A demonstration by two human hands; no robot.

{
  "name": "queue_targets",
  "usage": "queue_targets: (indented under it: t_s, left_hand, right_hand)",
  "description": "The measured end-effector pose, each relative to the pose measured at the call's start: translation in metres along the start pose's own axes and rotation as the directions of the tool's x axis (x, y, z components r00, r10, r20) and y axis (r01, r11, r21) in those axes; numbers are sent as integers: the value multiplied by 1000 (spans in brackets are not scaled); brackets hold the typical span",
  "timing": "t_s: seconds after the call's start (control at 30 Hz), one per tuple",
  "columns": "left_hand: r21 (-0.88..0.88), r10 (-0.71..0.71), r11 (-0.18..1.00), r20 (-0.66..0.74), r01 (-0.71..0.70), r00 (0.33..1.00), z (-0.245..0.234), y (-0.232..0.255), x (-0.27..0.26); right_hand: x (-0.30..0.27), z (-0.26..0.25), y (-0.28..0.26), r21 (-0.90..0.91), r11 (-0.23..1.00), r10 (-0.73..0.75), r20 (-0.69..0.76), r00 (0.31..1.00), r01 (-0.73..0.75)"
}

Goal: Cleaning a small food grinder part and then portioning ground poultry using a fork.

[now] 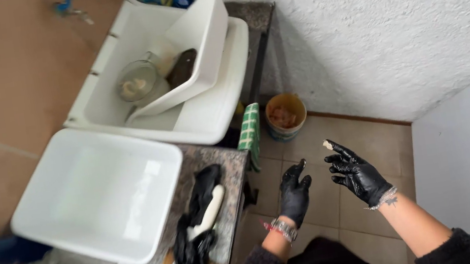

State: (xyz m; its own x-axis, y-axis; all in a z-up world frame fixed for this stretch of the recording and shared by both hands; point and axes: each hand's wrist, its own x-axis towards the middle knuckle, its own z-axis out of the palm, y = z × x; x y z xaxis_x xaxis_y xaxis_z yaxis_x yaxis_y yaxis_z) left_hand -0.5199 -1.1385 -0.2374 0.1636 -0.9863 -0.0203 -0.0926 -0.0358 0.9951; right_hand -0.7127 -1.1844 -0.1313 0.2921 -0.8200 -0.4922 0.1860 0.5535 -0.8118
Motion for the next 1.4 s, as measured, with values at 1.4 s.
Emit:
queue_targets:
  t_s: [1.4]
  left_hand:
    - [942,-657,292,70,168,750,276,-549,497]
  right_hand:
    - [759,-375,276,-832,-465,291,178,940,302]
